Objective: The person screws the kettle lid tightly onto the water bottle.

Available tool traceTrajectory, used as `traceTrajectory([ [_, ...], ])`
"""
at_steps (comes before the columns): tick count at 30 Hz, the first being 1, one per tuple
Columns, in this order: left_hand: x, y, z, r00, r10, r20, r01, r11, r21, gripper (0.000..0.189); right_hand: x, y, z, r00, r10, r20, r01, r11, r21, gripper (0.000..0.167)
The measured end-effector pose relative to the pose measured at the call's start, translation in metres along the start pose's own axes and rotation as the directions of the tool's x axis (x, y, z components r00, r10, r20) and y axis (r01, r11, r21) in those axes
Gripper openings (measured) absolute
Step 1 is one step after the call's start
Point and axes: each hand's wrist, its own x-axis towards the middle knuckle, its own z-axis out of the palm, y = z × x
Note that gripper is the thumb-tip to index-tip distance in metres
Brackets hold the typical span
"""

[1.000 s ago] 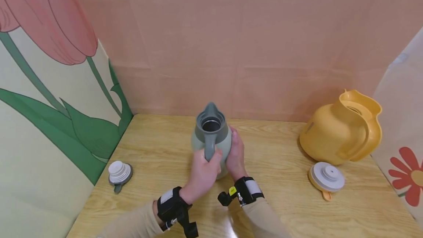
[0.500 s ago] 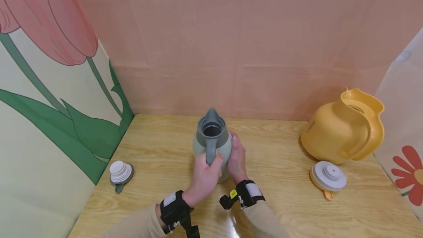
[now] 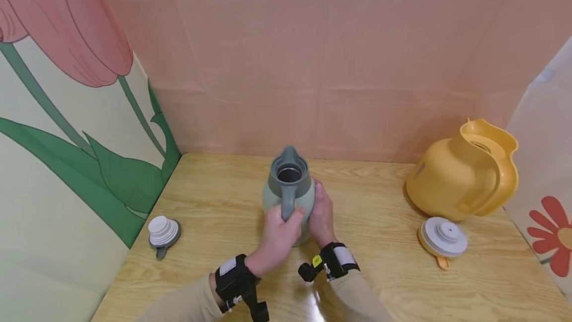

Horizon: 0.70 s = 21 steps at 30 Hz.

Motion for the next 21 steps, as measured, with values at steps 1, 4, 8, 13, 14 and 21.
traceTrajectory([
  [1, 0.0, 0.0, -0.001, 1.0, -0.011, 0.027, 0.011, 1.0, -0.012, 0.039, 0.0, -0.001, -0.001, 1.0, 0.02, 0.002, -0.02, 1.0, -0.015, 0.068],
  [4, -0.002, 0.0, -0.005, 0.995, -0.017, 0.101, 0.021, 0.999, -0.045, 0.039, 0.0, -0.003, -0.003, 0.999, 0.05, -0.015, -0.051, 0.997, -0.051, 0.067],
  [8, -0.002, -0.001, -0.009, 0.987, -0.014, 0.16, 0.02, 0.999, -0.039, 0.037, -0.004, -0.005, -0.006, 0.994, 0.019, -0.105, -0.025, 0.998, -0.059, 0.057],
  [13, 0.0, -0.003, -0.021, 0.966, -0.036, 0.255, 0.046, 0.998, -0.032, 0.023, -0.012, -0.023, -0.012, 0.962, -0.066, -0.264, 0.06, 0.998, -0.031, 0.041],
  [14, 0.0, -0.004, -0.025, 0.962, -0.038, 0.269, 0.051, 0.998, -0.042, 0.019, -0.014, -0.03, -0.012, 0.957, -0.086, -0.277, 0.082, 0.996, -0.028, 0.037],
  [21, -0.006, -0.006, -0.057, 0.973, -0.043, 0.226, 0.035, 0.999, 0.04, 0.023, -0.032, -0.076, -0.008, 0.964, -0.16, -0.211, 0.158, 0.987, -0.025, 0.027],
])
